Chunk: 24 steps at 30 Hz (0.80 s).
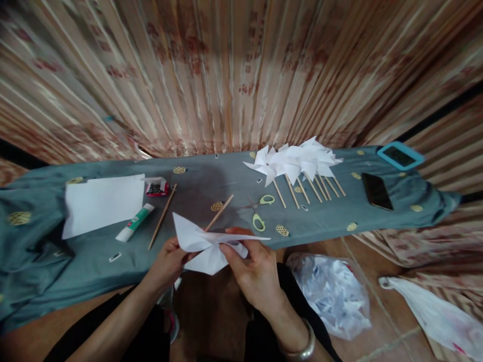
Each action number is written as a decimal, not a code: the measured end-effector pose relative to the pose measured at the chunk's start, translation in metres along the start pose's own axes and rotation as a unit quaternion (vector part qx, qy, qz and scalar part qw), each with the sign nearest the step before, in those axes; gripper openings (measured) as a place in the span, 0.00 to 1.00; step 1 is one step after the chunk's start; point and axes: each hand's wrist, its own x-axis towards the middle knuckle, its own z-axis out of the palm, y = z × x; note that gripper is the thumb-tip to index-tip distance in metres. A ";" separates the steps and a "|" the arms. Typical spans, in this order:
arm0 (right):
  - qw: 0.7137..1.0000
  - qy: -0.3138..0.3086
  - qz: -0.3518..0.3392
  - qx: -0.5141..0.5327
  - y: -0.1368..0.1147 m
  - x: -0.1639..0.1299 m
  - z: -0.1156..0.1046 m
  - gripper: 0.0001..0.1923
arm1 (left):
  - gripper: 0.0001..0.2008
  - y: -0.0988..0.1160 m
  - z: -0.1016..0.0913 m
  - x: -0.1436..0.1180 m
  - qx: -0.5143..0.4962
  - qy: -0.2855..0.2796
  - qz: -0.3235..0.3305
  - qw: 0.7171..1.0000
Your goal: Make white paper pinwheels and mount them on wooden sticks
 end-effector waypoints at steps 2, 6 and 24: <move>1.000 -0.001 -0.015 -0.021 -0.002 0.000 -0.004 0.10 | 0.18 0.004 0.000 -0.004 -0.028 0.011 -0.009 1.000; 0.998 -0.013 -0.038 -0.047 -0.004 -0.003 -0.012 0.08 | 0.16 0.014 -0.002 -0.010 -0.077 0.041 -0.034 0.996; 0.997 0.033 0.026 0.070 -0.001 0.003 -0.038 0.09 | 0.08 0.008 -0.004 -0.020 0.083 -0.065 -0.001 0.994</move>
